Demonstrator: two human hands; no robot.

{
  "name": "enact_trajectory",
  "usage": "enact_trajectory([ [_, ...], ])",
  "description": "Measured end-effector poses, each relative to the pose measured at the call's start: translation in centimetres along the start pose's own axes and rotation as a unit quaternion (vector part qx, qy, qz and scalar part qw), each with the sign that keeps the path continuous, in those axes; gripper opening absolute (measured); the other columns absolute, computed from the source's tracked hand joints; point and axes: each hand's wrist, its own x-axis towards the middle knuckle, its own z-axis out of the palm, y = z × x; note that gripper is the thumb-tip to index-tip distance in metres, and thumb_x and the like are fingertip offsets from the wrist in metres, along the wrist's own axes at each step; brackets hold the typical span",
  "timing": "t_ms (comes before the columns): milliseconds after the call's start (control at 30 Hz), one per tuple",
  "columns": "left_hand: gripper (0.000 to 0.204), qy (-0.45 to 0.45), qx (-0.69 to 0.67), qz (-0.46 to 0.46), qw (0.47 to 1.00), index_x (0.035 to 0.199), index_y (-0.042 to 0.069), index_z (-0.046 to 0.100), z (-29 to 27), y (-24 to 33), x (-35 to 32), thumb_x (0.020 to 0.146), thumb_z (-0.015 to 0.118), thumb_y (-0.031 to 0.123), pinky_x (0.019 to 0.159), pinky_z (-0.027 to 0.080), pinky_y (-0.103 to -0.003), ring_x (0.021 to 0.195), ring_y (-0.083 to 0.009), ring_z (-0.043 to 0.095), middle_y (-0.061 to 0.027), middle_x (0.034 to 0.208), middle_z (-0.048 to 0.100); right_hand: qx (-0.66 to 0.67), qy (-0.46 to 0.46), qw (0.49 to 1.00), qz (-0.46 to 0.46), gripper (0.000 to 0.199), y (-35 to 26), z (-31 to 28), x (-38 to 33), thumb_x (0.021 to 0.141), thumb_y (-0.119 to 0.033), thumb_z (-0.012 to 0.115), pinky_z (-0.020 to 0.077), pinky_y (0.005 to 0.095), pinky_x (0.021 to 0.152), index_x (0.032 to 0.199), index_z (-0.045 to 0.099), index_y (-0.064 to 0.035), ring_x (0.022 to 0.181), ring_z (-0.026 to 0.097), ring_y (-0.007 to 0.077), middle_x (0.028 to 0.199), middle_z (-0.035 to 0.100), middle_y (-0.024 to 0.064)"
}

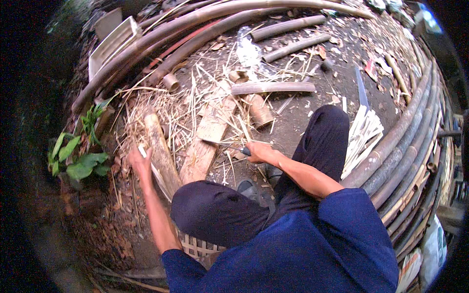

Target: The person sits on the ground and uses a machete to split bamboo stalks into thin strips. They repeatedly cut, split, and separate the bamboo pieces, accumulating a pile of strips on the ground.

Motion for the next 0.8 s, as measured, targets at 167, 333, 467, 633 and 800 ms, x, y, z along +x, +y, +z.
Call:
enact_trajectory([
  [167, 0.066, -0.072, -0.197, 0.217, 0.953, 0.128, -0.006, 0.049, 9.7, 19.8, 5.9, 0.079, 0.074, 0.031, 0.108, 0.033, -0.044, 0.124, -0.0409, 0.045, -0.0267, 0.127, 0.052, 0.013, 0.046, 0.999, -0.015, 0.036, 0.2, 0.6, -0.3, 0.072, -0.029, 0.070, 0.0538, 0.0482, 0.073, 0.099, 0.061, -0.0071, 0.085, 0.067, 0.0365, 0.090, 0.067, 0.0186],
  [333, 0.083, -0.140, -0.113, 0.424, 0.888, 0.140, -0.001, 0.036, 15.6, 33.4, 7.8, 0.071, 0.078, 0.020, 0.109, 0.032, -0.048, 0.132, -0.0375, 0.037, -0.0217, 0.143, 0.037, 0.007, 0.056, 0.997, -0.062, 0.040, -0.1, 0.5, -0.5, 0.073, -0.026, 0.069, 0.0551, 0.0471, 0.070, 0.107, 0.059, -0.0073, 0.083, 0.067, 0.0368, 0.087, 0.067, 0.0183],
  [467, 0.066, -0.189, -0.101, 0.389, 0.896, 0.134, 0.000, 0.042, 22.6, 30.6, 8.9, 0.075, 0.068, 0.016, 0.090, 0.045, -0.046, 0.119, -0.0380, 0.048, -0.0195, 0.127, 0.049, 0.040, 0.010, 0.999, -0.026, 0.036, -1.8, 0.3, -0.2, 0.074, -0.025, 0.068, 0.0529, 0.0489, 0.073, 0.105, 0.059, -0.0083, 0.086, 0.066, 0.0373, 0.088, 0.067, 0.0179],
  [633, 0.036, -0.338, -0.190, 0.372, 0.843, 0.122, 0.001, 0.051, 15.7, 33.9, 7.1, 0.089, 0.055, 0.017, 0.076, 0.049, -0.046, 0.093, -0.0382, 0.059, -0.0222, 0.102, 0.061, 0.061, -0.005, 0.998, 0.004, 0.039, 0.5, 0.6, -1.1, 0.077, -0.026, 0.067, 0.0521, 0.0490, 0.078, 0.110, 0.057, -0.0083, 0.091, 0.065, 0.0387, 0.094, 0.068, 0.0192],
  [800, 0.036, -0.499, -0.577, 0.011, 0.646, 0.104, -0.003, 0.062, 10.2, 30.6, 4.0, 0.099, 0.049, 0.030, 0.056, 0.048, -0.029, 0.063, -0.0132, 0.058, -0.0075, 0.078, 0.064, 0.035, 0.002, 0.999, -0.015, 0.039, -0.6, 0.6, 0.4, 0.077, -0.026, 0.067, 0.0519, 0.0513, 0.077, 0.109, 0.056, -0.0070, 0.092, 0.065, 0.0397, 0.094, 0.067, 0.0204],
])
